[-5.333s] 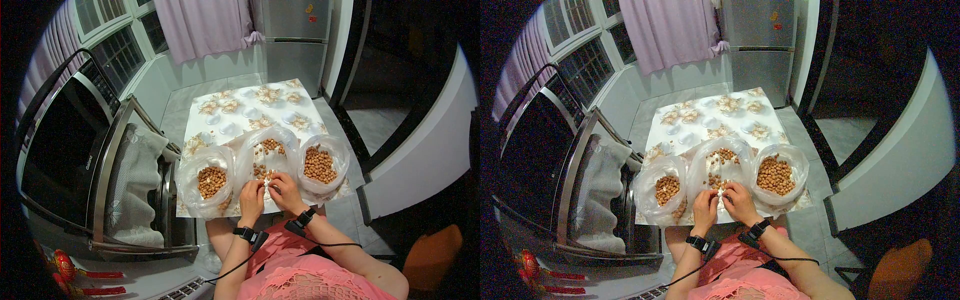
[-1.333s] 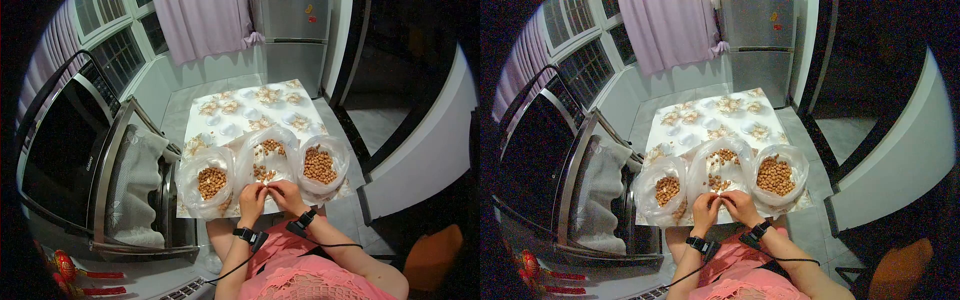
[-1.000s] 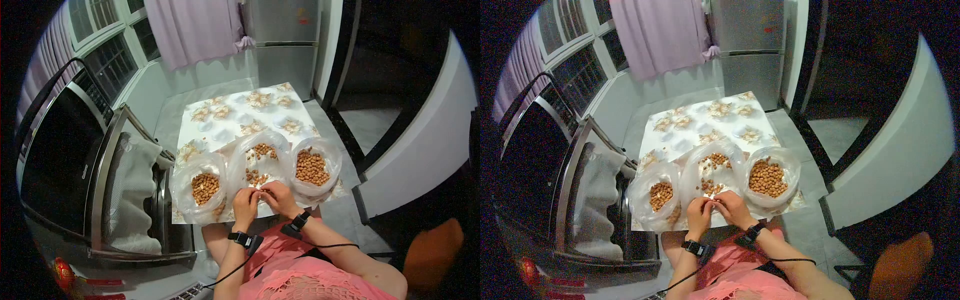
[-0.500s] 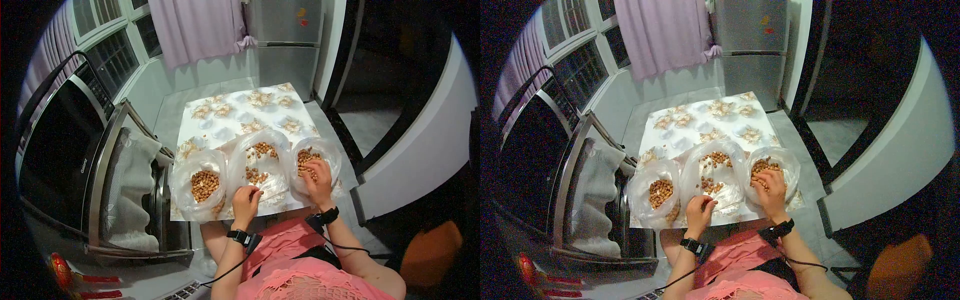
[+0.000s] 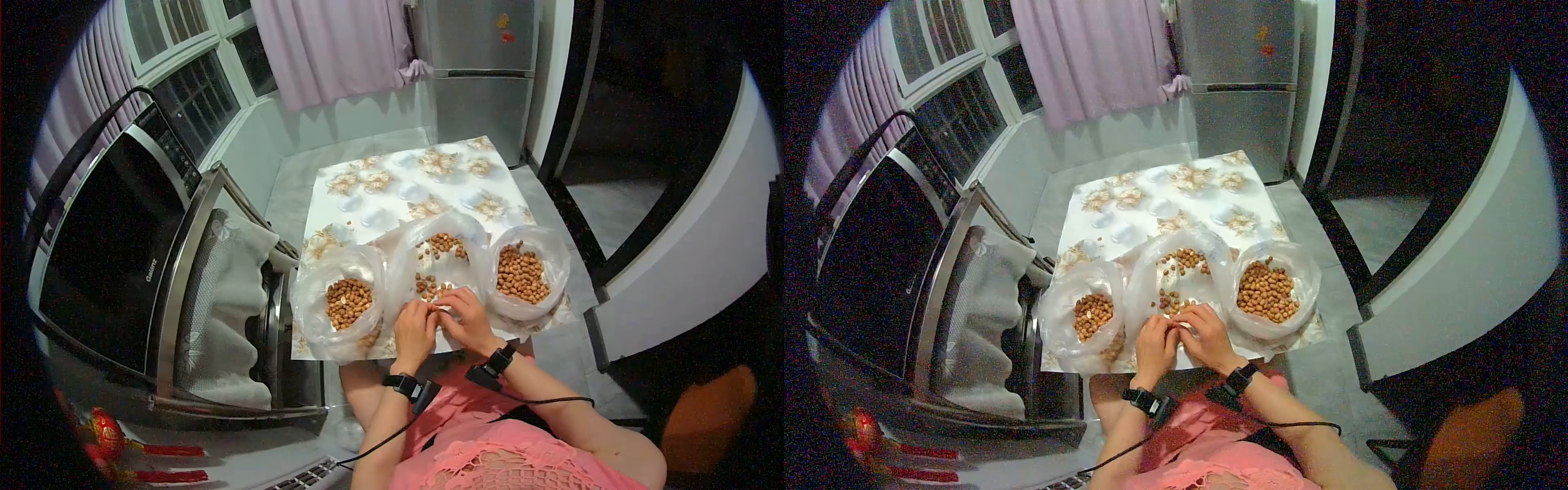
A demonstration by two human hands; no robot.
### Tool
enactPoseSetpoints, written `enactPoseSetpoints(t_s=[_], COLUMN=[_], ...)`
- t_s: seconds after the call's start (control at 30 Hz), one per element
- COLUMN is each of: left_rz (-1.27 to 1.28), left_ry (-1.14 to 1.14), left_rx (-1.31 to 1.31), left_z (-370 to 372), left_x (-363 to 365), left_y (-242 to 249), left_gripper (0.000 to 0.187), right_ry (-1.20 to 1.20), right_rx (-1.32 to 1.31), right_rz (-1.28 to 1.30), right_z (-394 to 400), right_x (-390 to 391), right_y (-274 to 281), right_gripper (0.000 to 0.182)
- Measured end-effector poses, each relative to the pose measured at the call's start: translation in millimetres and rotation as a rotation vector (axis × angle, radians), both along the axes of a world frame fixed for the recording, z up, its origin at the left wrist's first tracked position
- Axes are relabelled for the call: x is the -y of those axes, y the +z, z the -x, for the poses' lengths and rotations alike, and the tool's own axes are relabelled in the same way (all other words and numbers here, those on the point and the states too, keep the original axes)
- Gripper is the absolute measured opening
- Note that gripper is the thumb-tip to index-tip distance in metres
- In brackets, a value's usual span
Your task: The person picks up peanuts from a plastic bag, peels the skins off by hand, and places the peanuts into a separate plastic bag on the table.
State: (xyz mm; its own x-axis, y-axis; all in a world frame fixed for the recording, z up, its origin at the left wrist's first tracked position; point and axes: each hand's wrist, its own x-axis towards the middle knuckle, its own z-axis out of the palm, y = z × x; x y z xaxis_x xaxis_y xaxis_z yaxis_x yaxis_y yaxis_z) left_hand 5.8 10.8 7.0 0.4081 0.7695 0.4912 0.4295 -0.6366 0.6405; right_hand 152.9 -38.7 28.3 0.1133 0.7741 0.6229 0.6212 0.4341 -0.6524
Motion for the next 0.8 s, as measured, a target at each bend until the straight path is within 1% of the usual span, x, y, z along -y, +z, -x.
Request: enactPoseSetpoints(t_s=[0.03,0.1,0.23,0.33,0.4,0.43,0.63,0.7,0.8], left_rz=[-0.007,0.061,0.075,0.047,0.084,0.046,-0.013,0.031,0.006], left_ry=[0.0,0.019,0.008,0.012,-0.004,0.007,-0.009,-0.003,0.003], left_rx=[-0.004,0.059,0.103,0.086,0.103,0.131,0.112,0.049,0.034], left_z=[1,2,2,0,1,0,1,2,1], left_x=[-1,-1,-1,-1,-2,-2,-3,-2,-1], left_y=[1,2,0,0,-3,-4,-5,-2,0], left_gripper=[0.01,0.011,0.012,0.014,0.016,0.017,0.018,0.018,0.016], right_ry=[0.0,0.04,0.056,0.048,0.039,0.035,0.023,0.004,0.003], right_rx=[-0.004,0.0,-0.028,-0.006,0.028,0.035,0.03,0.024,0.001], right_rz=[-0.007,0.023,0.033,-0.002,0.038,0.017,0.001,0.009,0.015], right_z=[-1,-2,-3,-2,-4,-3,-4,-4,-5], right_x=[-3,-7,-3,-1,-1,-1,-1,0,0], right_y=[-4,-8,-16,-11,-12,-10,-13,-15,-17], right_gripper=[0.023,0.024,0.025,0.023,0.02,0.018,0.016,0.016,0.016])
